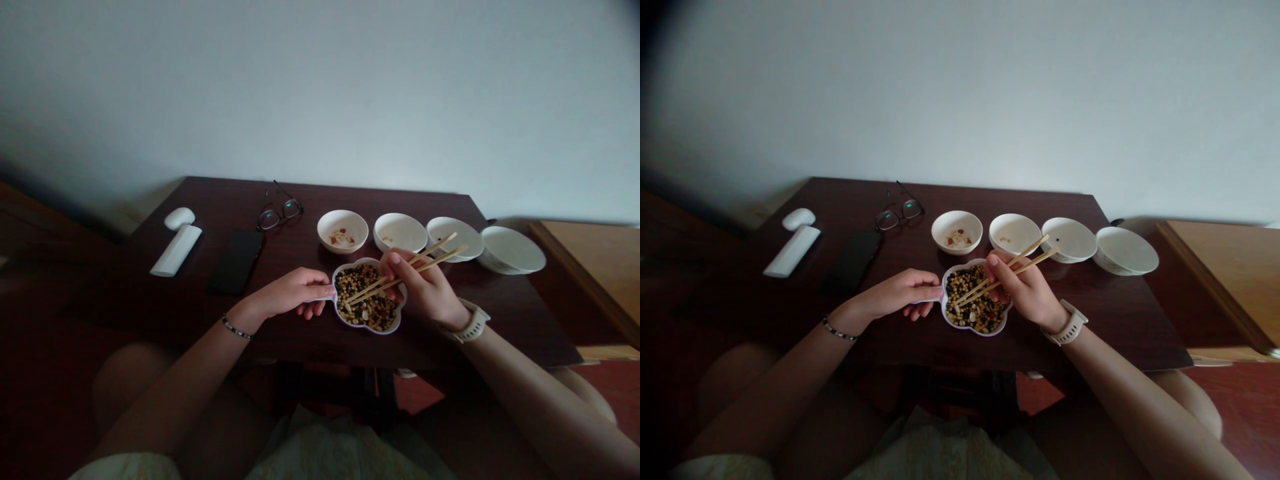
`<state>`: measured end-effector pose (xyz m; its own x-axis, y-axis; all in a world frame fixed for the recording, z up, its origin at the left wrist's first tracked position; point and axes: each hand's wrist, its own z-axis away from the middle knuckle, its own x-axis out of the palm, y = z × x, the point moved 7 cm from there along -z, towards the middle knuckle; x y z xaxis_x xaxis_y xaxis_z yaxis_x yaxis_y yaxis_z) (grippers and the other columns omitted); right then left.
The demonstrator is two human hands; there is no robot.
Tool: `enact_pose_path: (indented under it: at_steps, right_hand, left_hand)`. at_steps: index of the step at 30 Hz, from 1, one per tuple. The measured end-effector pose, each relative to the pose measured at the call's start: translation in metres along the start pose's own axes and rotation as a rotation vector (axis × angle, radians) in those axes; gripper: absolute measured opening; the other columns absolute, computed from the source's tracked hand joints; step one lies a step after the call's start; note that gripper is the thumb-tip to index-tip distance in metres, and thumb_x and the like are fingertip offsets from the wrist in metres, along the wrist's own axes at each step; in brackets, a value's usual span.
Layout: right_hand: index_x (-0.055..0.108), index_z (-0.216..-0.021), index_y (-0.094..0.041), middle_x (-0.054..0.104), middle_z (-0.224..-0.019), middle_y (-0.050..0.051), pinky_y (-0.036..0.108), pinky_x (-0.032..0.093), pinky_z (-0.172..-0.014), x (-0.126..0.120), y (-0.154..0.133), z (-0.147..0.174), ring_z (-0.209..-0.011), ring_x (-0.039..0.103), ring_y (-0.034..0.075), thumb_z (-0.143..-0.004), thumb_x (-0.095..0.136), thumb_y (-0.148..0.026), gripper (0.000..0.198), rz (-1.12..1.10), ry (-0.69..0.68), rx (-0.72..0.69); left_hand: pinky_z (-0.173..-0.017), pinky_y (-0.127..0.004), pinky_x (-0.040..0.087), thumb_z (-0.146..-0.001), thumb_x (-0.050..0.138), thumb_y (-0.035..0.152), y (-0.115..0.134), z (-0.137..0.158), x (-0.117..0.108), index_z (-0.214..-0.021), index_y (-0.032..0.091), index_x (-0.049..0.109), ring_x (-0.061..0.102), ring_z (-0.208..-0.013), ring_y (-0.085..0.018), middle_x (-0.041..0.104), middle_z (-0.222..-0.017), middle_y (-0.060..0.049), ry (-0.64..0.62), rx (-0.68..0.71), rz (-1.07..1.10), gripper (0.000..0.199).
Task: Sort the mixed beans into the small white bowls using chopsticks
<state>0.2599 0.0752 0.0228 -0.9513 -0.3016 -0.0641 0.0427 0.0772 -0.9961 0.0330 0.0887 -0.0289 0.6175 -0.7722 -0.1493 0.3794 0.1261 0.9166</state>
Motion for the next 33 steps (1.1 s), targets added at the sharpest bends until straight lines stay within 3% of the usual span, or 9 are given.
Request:
enact_pose_path:
  at_steps: [15, 19, 24, 27, 33]
  right_hand:
    - [0.059, -0.081, -0.022, 0.055, -0.070, 0.000, 0.028, 0.038, -0.046, 0.003, -0.001, 0.002, -0.054, 0.055, 0.014, -0.112, 0.056, -0.056, 0.045, -0.042, -0.028, -0.051]
    - [0.058, -0.080, -0.023, 0.056, -0.067, 0.000, 0.028, 0.036, -0.045, -0.008, -0.012, -0.003, -0.052, 0.052, 0.014, -0.111, 0.057, -0.057, 0.046, -0.088, 0.083, -0.122]
    - [0.052, -0.080, -0.025, 0.054, -0.072, 0.001, 0.027, 0.035, -0.043, -0.031, -0.034, -0.017, -0.054, 0.053, 0.013, -0.107, 0.062, -0.061, 0.047, -0.059, 0.398, -0.245]
    - [0.050, -0.081, -0.025, 0.055, -0.079, 0.002, 0.027, 0.041, -0.046, -0.039, -0.034, -0.027, -0.057, 0.057, 0.013, -0.106, 0.062, -0.064, 0.048, -0.050, 0.526, -0.269]
    - [0.057, -0.087, -0.025, 0.061, -0.078, 0.001, 0.027, 0.051, -0.056, -0.034, -0.021, -0.035, -0.062, 0.062, 0.015, -0.106, 0.061, -0.064, 0.043, -0.049, 0.495, -0.241]
  left_hand:
    - [-0.047, -0.020, 0.036, -0.104, 0.066, 0.057, 0.001, 0.000, 0.000, -0.092, 0.019, 0.065, 0.063, -0.055, -0.010, 0.073, -0.076, -0.001, -0.001, -0.003, 0.001, 0.041]
    - [-0.048, -0.021, 0.039, -0.104, 0.067, 0.055, 0.003, -0.001, 0.000, -0.090, 0.018, 0.065, 0.063, -0.055, -0.010, 0.072, -0.074, -0.001, -0.008, -0.006, 0.012, 0.039]
    - [-0.047, -0.021, 0.039, -0.102, 0.068, 0.057, 0.005, 0.000, 0.000, -0.090, 0.018, 0.065, 0.063, -0.055, -0.012, 0.073, -0.074, -0.002, -0.004, 0.005, 0.013, 0.041]
    - [-0.047, -0.021, 0.038, -0.103, 0.067, 0.056, 0.005, 0.001, 0.001, -0.090, 0.018, 0.065, 0.063, -0.055, -0.011, 0.072, -0.074, -0.002, -0.009, 0.010, 0.020, 0.040]
    - [-0.048, -0.021, 0.038, -0.103, 0.067, 0.056, 0.002, 0.000, 0.001, -0.093, 0.018, 0.066, 0.063, -0.055, -0.011, 0.073, -0.074, -0.001, -0.022, 0.026, 0.040, 0.039]
